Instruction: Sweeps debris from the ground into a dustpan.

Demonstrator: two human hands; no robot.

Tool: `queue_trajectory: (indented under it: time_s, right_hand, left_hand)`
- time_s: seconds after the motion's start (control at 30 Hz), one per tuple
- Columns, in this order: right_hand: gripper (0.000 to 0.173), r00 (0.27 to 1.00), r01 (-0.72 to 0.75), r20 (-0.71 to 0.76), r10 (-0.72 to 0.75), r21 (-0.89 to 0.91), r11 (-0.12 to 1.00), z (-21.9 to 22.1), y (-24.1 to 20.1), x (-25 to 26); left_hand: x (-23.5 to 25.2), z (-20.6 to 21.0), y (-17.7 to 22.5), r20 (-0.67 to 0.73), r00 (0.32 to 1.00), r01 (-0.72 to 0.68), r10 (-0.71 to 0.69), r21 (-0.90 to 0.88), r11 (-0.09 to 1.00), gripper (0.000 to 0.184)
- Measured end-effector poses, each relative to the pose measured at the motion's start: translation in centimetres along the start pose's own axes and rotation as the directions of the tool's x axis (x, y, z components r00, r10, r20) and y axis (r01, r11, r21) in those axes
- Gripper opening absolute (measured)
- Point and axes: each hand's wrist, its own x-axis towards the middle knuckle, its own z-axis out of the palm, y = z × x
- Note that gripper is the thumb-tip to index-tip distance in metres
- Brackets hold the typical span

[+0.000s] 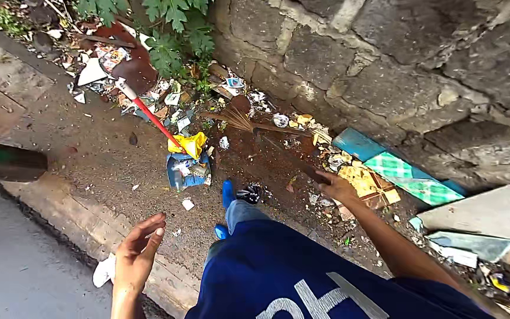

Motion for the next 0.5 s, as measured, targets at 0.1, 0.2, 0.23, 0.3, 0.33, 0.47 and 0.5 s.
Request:
queue_trajectory:
  time_s: [0.1,0.2,0.23,0.3,0.33,0.47,0.5]
  right_hand:
    - [0.054,0.992,0.068,-0.095,-0.087,-0.189,0.98,-4.2,-6.9,5.2]
    - [0.056,0.949,0.142,-0.215,-0.23,-0.361,0.922,-8.7,-14.1,12.2]
    - [0.058,0.939,0.142,-0.234,-0.25,-0.398,0.906,-10.2,-16.8,14.5]
    - [0.065,0.931,0.133,-0.249,-0.268,-0.452,0.882,-12.3,-22.3,19.4]
    - [0.067,0.931,0.125,-0.247,-0.27,-0.478,0.869,-12.7,-25.0,22.1]
    - [0.066,0.931,0.121,-0.212,-0.296,-0.588,0.8,-9.5,-31.3,33.6]
    - [0.062,0.95,0.125,-0.158,-0.268,-0.596,0.794,-8.6,-31.4,34.5]
  left_hand:
    - [2.5,-1.3,-1.4,-0.042,0.999,0.035,-0.035,-0.014,0.999,0.032]
    - [4.8,-2.3,-2.4,-0.158,0.97,0.172,-0.184,-0.082,0.982,0.033]
    - [5.7,-2.4,-2.5,-0.191,0.949,0.232,-0.251,-0.116,0.966,0.032]
    - [7.7,-2.2,-2.2,-0.227,0.903,0.333,-0.365,-0.167,0.928,0.031]
    - [9.0,-1.8,-1.8,-0.226,0.891,0.359,-0.393,-0.177,0.916,0.03]
    - [14.5,-0.3,-1.0,-0.148,0.901,0.385,-0.407,-0.158,0.91,0.03]
    - [15.7,-0.1,-1.0,-0.146,0.899,0.391,-0.412,-0.154,0.907,0.03]
